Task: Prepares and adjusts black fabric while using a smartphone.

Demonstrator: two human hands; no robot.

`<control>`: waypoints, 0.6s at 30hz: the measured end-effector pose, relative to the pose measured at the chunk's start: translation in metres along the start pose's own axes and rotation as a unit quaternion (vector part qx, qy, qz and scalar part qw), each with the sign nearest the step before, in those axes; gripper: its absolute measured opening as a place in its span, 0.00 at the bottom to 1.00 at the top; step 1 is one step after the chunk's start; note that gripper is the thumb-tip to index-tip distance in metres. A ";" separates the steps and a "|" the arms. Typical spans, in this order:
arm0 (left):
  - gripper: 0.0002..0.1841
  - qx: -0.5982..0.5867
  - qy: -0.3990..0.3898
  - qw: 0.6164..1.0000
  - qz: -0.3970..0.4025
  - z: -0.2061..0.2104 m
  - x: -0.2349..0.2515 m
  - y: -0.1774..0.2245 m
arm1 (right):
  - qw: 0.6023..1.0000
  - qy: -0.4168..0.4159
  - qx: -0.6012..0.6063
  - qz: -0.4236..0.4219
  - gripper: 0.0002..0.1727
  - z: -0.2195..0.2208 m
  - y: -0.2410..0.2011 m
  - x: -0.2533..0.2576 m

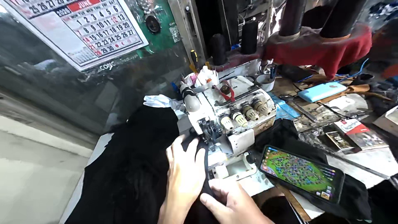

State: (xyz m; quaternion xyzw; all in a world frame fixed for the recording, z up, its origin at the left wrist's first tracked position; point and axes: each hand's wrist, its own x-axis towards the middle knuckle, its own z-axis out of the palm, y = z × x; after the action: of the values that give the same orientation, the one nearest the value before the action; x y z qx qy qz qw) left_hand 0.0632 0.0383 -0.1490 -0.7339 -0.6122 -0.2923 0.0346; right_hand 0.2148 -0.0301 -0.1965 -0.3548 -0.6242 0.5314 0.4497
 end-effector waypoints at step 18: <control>0.19 -0.106 -0.146 0.981 0.074 -0.021 -0.037 0.049 | 1.000 0.022 -0.021 0.006 0.07 -0.036 -0.002 -0.066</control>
State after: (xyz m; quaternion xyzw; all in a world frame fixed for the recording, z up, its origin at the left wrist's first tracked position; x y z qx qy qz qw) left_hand 0.0970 -0.0146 -0.1343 -0.8115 -0.5203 -0.2417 -0.1114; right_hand 0.2714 -0.0790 -0.2057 -0.3797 -0.6232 0.5129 0.4521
